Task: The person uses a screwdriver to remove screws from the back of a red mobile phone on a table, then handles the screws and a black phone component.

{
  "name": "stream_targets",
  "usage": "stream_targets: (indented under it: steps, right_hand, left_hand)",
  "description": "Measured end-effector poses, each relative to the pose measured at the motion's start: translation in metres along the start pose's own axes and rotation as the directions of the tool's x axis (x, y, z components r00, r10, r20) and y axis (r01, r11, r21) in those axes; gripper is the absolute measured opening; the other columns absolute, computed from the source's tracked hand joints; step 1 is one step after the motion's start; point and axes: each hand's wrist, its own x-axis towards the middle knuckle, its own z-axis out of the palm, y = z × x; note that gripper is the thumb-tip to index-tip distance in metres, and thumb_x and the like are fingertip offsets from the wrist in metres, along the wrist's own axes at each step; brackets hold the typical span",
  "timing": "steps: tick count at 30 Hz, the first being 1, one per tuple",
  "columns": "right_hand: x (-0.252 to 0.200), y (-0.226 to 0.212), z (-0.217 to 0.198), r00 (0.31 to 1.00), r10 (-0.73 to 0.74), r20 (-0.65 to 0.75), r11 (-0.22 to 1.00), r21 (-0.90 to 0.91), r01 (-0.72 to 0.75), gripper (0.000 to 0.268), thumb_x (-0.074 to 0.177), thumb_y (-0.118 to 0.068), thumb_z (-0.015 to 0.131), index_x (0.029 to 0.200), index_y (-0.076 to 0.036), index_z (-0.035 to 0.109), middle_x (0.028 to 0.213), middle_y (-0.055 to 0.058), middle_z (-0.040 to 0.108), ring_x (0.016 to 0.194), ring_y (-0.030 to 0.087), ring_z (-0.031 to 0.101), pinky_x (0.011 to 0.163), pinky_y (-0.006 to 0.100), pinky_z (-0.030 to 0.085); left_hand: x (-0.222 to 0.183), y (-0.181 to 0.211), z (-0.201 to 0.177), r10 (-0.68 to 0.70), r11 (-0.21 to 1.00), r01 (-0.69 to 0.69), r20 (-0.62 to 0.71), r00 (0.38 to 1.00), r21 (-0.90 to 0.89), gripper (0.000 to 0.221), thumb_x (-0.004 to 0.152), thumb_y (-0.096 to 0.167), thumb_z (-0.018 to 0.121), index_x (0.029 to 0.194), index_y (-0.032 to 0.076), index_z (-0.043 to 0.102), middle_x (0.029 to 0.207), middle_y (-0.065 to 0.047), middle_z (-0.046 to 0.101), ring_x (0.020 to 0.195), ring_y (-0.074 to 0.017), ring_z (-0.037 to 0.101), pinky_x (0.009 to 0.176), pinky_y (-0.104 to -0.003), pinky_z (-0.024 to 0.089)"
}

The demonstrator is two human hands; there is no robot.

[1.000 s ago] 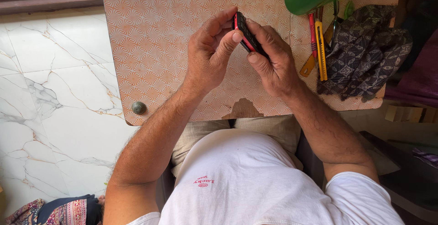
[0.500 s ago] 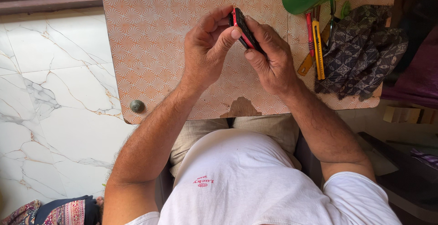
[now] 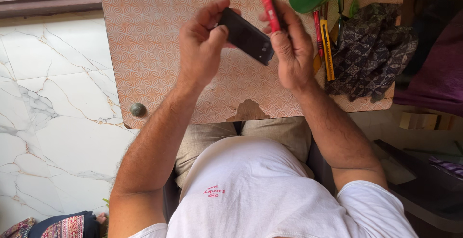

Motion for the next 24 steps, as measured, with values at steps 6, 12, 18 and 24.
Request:
stream_targets:
  steps: [6,12,18,24]
  right_hand:
    - [0.004,-0.006,-0.012,0.968,0.244,0.058,0.755,0.615,-0.227,0.041,0.112,-0.032,0.051,0.144,-0.007,0.048,0.126,0.024,0.071,0.081,0.025,0.070,0.069,0.037,0.059]
    - [0.008,-0.006,-0.024,0.880,0.330,0.342,0.395,0.796,-0.458,0.058,0.094,-0.020,0.052,0.148,-0.002,0.046,0.128,0.024,0.067,0.088,0.035,0.072,0.072,0.047,0.063]
    - [0.002,0.000,-0.025,0.870,0.324,0.371,0.418,0.769,-0.483,0.066,0.091,-0.016,0.053,0.153,0.004,0.044,0.124,0.022,0.065,0.091,0.035,0.072,0.077,0.049,0.064]
    - [0.006,-0.008,-0.021,0.865,0.328,0.379,0.460,0.736,-0.497,0.069,0.089,-0.016,0.052,0.153,0.008,0.041,0.128,0.023,0.066,0.091,0.033,0.072,0.077,0.049,0.064]
  left_hand:
    - [0.008,0.018,-0.026,0.221,0.866,-0.133,-0.131,0.966,0.482,0.037,0.094,-0.009,0.051,0.121,0.003,0.073,0.113,-0.012,0.076,0.104,-0.0213,0.073,0.095,-0.036,0.057]
    - [0.012,0.042,-0.028,0.450,0.457,-0.214,-0.016,0.893,0.863,0.027,0.094,-0.005,0.058,0.111,0.006,0.075,0.105,-0.015,0.073,0.098,-0.0370,0.070,0.086,-0.041,0.054]
    - [0.016,0.030,-0.023,0.387,0.535,-0.284,0.068,0.919,0.795,0.025,0.095,-0.006,0.059,0.113,0.004,0.073,0.106,-0.016,0.073,0.099,-0.0361,0.073,0.087,-0.041,0.057]
    - [0.016,-0.001,-0.033,0.384,0.570,-0.325,0.106,0.917,0.755,0.025,0.097,-0.006,0.062,0.117,0.003,0.072,0.107,-0.013,0.074,0.098,-0.0280,0.074,0.086,-0.036,0.058]
